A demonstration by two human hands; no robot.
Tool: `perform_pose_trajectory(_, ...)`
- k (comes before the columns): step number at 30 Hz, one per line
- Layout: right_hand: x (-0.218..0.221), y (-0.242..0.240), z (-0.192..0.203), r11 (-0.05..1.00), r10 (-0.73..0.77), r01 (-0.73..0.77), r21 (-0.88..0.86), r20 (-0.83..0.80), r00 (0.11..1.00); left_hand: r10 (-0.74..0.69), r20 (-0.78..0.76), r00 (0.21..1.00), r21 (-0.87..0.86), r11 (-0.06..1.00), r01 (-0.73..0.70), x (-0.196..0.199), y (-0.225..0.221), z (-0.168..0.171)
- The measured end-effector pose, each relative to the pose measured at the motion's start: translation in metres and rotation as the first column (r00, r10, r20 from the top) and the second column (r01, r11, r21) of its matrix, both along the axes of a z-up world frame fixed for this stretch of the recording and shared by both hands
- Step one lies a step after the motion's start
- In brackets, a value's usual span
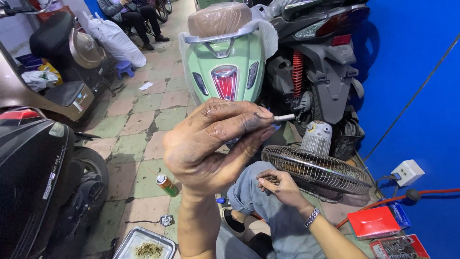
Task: Disassembling, cleaning with spray, and reassembling a motorcycle carburetor using a screwdriver, pliers, and cleaning spray.
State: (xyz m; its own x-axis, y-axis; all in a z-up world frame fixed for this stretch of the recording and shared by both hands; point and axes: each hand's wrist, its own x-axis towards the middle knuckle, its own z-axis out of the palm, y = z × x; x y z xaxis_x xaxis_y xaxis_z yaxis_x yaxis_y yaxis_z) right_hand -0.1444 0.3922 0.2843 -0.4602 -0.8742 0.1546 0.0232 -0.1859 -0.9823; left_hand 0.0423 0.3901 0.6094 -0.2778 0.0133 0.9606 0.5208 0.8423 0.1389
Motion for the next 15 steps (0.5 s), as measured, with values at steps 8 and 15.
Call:
perform_pose_trajectory(8,0.0034,0.0028,0.0029,1.0,0.01,-0.01,-0.012,-0.013,1.0,-0.019,-0.011,1.0,-0.013,1.0,0.019,0.0024,-0.0005,-0.0024)
perform_pose_trajectory(15,0.0071,0.0037,0.0077,1.0,0.009,-0.008,0.011,-0.027,1.0,0.004,-0.014,1.0,-0.016,1.0,-0.004,0.0064,0.0021,-0.002)
